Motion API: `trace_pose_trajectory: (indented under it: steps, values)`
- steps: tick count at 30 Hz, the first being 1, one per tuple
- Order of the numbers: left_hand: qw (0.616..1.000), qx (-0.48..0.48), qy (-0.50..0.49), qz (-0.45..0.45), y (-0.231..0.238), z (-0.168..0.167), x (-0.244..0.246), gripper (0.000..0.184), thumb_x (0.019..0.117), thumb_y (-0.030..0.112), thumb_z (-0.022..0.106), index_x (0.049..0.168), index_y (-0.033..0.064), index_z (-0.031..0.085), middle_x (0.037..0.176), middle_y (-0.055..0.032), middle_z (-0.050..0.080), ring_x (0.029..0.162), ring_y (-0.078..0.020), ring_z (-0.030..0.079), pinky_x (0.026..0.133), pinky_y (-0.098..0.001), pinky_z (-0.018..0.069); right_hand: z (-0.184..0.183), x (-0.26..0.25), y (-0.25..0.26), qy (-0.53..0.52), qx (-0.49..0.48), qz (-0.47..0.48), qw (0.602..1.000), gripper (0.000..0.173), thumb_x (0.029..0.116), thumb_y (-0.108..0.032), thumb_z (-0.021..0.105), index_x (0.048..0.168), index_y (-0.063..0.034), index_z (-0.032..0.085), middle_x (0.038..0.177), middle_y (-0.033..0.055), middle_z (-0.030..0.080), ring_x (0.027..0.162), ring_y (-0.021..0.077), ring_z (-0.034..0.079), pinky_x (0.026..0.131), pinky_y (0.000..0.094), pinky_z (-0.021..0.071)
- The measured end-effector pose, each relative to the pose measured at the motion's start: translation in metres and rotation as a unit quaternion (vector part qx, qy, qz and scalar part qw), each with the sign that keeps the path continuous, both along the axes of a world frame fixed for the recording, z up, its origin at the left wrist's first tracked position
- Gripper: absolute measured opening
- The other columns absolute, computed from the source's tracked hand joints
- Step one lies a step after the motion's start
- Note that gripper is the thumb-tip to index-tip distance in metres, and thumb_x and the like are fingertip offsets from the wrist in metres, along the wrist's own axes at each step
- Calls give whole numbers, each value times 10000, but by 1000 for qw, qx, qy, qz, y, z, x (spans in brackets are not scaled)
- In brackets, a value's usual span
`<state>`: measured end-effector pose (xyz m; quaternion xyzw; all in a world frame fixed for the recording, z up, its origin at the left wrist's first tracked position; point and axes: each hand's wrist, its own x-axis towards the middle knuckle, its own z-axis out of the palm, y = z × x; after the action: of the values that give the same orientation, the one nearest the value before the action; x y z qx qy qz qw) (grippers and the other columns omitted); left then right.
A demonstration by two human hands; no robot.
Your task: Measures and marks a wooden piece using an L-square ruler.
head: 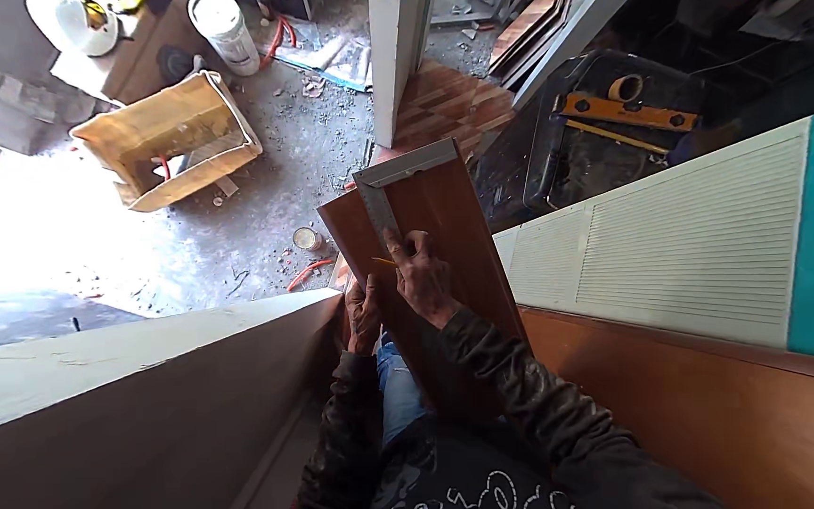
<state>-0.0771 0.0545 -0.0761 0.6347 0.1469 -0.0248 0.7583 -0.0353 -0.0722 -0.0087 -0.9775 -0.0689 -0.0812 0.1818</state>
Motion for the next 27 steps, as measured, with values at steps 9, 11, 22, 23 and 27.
trace_pose_trajectory:
  steps: [9, 11, 22, 23, 27]
  values:
    - [999, -31, -7, 9, -13, 33, 17, 267, 1100, 190, 439, 1057, 52, 663, 792, -11, 713, 720, -101, 707, 699, -307, 620, 65, 16, -104, -34, 121, -117, 985, 406, 1030, -304, 611, 1350, -58, 647, 1216, 203, 604, 947, 310, 675, 714, 460, 598]
    - [999, -35, -6, -3, -12, 29, 19, 263, 1100, 195, 444, 1073, 51, 662, 806, -15, 719, 732, -101, 711, 709, -309, 623, 69, 41, -119, -45, 104, -112, 987, 530, 950, -418, 714, 1344, -68, 663, 1252, 217, 611, 941, 337, 686, 701, 487, 602]
    - [996, -55, -43, -50, 0, 35, 10, 249, 1089, 177, 454, 1003, 67, 660, 760, 22, 708, 701, -76, 702, 687, -289, 615, 122, 172, -136, 75, -123, 208, 967, 683, 869, -618, 716, 1381, -172, 654, 1334, 126, 659, 1102, 350, 685, 840, 594, 556]
    - [996, -60, -48, -49, 0, 38, 8, 242, 1089, 166, 452, 1007, 68, 657, 764, 27, 709, 705, -73, 703, 691, -287, 616, 128, 181, -137, 90, -118, 212, 966, 640, 888, -607, 700, 1364, -180, 666, 1269, 128, 690, 1089, 351, 690, 851, 607, 542]
    - [993, -79, -67, -53, 5, 44, 4, 215, 1081, 139, 463, 1055, 54, 658, 807, 16, 727, 741, -84, 717, 724, -297, 623, 153, 201, -132, 147, -102, 215, 960, 585, 889, -611, 696, 1289, -184, 698, 1206, 105, 722, 1119, 319, 685, 917, 600, 515]
